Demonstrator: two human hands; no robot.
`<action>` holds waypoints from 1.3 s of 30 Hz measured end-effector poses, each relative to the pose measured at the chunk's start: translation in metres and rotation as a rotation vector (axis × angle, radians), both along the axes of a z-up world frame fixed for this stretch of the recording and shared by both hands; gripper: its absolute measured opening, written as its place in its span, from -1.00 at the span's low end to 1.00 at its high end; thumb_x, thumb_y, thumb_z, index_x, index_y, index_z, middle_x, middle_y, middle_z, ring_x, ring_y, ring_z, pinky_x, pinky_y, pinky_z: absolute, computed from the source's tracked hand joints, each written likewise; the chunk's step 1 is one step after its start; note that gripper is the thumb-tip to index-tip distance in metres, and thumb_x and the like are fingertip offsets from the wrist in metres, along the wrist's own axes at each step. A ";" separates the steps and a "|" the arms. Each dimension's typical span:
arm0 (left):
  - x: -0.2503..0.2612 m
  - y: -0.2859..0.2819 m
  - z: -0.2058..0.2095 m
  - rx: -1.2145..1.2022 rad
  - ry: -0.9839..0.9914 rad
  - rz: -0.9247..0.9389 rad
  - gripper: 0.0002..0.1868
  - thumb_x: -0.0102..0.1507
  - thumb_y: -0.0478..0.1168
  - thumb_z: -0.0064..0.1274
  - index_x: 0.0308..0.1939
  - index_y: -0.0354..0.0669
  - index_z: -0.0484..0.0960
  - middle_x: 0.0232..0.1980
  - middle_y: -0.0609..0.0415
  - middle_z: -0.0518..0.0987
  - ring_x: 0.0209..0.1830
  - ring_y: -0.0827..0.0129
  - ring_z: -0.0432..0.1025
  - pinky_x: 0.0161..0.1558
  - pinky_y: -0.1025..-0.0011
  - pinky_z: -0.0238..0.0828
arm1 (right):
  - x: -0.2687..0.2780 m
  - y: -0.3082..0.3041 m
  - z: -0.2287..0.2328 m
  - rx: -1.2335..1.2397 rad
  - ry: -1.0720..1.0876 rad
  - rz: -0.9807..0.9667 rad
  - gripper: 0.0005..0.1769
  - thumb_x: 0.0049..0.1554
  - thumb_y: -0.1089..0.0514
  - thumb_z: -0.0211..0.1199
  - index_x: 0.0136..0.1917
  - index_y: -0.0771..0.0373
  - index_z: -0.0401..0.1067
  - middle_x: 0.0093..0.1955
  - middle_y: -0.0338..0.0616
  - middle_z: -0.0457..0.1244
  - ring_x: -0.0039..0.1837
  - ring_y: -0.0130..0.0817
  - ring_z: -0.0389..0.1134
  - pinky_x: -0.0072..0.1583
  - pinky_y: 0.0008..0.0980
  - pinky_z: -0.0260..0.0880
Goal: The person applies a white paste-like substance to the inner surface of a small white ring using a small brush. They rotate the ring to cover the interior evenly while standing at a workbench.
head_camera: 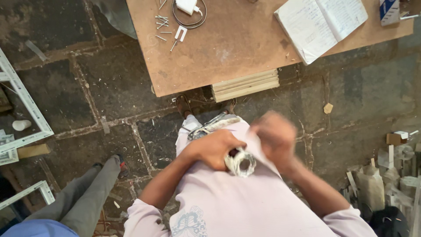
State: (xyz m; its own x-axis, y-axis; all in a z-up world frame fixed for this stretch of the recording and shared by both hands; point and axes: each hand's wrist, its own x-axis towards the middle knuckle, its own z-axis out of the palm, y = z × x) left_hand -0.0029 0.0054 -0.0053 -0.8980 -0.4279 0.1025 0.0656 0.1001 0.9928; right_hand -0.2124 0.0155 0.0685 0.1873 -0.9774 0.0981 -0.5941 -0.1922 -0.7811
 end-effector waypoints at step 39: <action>0.018 0.019 0.008 -0.719 -0.129 0.837 -0.61 0.03 -0.19 0.27 -0.29 -0.27 0.37 -0.32 -0.08 0.35 -0.39 0.06 0.28 -0.31 0.15 0.19 | 0.014 0.021 -0.035 0.551 -0.490 -0.148 -0.74 0.24 0.19 0.29 -0.22 0.42 0.49 -0.23 -0.13 0.33 -0.12 -0.52 0.29 -0.06 -0.50 0.32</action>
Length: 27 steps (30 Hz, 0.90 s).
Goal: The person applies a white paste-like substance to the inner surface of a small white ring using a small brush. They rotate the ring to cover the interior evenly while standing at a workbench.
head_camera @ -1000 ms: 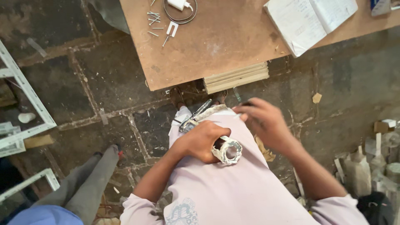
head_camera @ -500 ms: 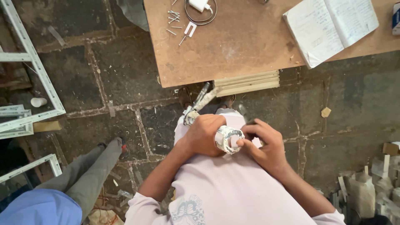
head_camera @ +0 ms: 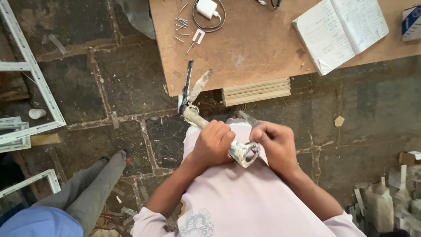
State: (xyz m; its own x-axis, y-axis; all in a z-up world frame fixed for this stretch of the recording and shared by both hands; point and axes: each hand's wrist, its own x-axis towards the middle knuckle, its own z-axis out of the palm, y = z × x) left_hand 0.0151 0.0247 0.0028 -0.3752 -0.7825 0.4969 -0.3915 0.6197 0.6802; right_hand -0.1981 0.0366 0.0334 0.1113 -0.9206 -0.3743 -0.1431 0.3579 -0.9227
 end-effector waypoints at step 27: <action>-0.008 0.001 -0.004 0.128 0.117 0.395 -0.53 0.21 -0.08 0.37 -0.24 -0.26 0.36 -0.34 -0.08 0.36 -0.37 0.03 0.33 -0.26 0.15 0.26 | -0.012 -0.023 -0.002 -0.238 -0.156 0.084 -0.86 0.28 0.29 0.26 0.08 0.41 0.47 0.22 -0.05 0.36 0.25 -0.36 0.37 0.23 -0.39 0.39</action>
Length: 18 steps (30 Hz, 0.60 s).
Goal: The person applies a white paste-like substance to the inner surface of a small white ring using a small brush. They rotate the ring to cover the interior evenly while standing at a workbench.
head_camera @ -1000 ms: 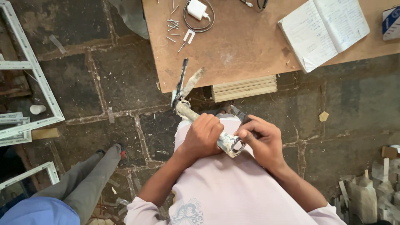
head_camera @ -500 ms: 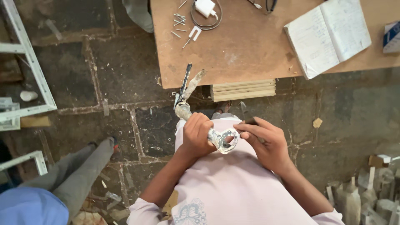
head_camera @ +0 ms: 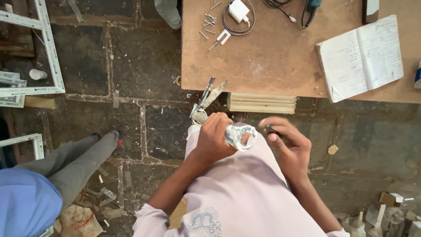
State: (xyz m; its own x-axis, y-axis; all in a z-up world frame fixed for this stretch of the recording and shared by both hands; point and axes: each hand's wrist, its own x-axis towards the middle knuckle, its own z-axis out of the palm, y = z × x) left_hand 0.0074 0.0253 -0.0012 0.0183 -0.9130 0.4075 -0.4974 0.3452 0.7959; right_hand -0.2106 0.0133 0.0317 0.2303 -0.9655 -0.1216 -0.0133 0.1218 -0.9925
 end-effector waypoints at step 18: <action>0.005 -0.003 -0.013 0.011 -0.086 0.035 -0.58 0.01 -0.21 0.35 -0.29 -0.27 0.40 -0.43 -0.07 0.40 -0.47 0.02 0.37 -0.38 0.17 0.28 | 0.020 -0.026 0.024 -0.265 0.232 0.113 -0.75 0.02 0.39 0.47 -0.02 0.35 0.51 -0.07 -0.03 0.35 0.09 -0.27 0.33 0.14 -0.35 0.35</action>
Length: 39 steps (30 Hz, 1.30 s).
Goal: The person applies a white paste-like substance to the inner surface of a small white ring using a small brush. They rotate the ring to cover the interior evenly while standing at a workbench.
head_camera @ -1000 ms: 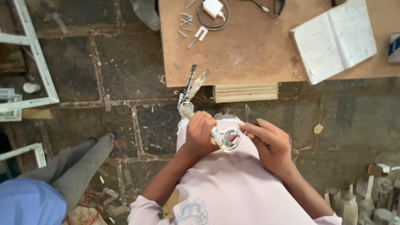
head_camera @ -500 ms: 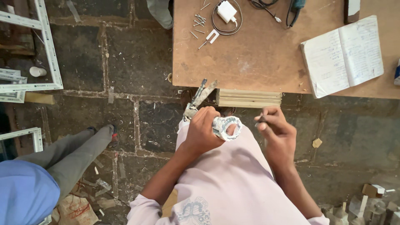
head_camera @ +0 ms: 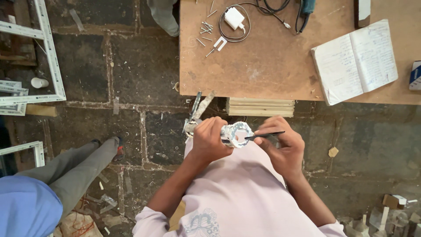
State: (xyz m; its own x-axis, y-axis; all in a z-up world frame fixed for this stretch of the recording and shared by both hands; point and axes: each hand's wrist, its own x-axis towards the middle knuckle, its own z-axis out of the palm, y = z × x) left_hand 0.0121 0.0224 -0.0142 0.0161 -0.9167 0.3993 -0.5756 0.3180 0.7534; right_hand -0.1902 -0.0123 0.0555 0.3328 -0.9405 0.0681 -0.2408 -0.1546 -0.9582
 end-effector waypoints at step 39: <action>-0.027 0.010 0.007 0.219 0.224 -0.140 -0.64 0.04 -0.07 0.35 -0.41 -0.17 0.48 -0.48 -0.09 0.52 -0.48 0.03 0.50 -0.40 0.20 0.42 | -0.020 -0.022 -0.045 0.079 -0.143 -0.238 -0.89 0.28 0.33 0.25 -0.08 0.35 0.36 -0.14 -0.10 0.23 -0.07 -0.38 0.22 -0.01 -0.39 0.24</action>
